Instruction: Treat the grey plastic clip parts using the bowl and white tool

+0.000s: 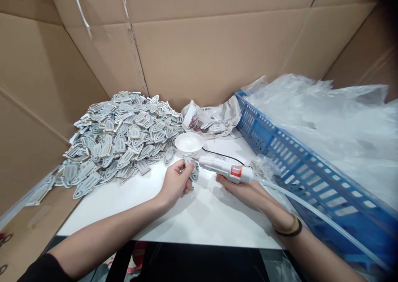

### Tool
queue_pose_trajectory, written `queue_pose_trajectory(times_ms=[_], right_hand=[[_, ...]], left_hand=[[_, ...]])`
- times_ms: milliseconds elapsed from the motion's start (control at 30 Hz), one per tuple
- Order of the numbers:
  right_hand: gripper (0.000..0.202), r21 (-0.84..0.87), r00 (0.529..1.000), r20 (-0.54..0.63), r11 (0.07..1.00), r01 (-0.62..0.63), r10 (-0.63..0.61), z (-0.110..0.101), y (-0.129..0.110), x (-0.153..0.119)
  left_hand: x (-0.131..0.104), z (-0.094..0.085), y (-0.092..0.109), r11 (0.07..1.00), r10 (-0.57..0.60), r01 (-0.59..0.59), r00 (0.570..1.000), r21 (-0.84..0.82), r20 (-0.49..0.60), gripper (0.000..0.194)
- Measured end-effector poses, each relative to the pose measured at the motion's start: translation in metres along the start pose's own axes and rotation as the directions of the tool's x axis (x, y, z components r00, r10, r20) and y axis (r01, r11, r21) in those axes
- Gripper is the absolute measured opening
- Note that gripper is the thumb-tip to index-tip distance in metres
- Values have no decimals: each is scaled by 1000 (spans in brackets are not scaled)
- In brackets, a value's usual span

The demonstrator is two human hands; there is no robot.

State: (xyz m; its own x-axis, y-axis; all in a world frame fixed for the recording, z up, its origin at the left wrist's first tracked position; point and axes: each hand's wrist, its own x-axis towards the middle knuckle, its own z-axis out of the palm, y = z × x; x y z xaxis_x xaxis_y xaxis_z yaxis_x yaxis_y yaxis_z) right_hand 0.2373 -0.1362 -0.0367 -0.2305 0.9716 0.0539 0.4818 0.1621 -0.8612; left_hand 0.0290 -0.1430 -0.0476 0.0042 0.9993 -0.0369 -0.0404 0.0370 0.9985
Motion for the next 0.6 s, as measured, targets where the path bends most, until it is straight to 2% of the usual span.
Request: queue_pose_trajectory(times_ms=[600], right_hand=[[23,35,1000,10,999,-13,12,2,1,0]], left_hand=[[-2,2,4,999,-30,30,999,-17,23,42]])
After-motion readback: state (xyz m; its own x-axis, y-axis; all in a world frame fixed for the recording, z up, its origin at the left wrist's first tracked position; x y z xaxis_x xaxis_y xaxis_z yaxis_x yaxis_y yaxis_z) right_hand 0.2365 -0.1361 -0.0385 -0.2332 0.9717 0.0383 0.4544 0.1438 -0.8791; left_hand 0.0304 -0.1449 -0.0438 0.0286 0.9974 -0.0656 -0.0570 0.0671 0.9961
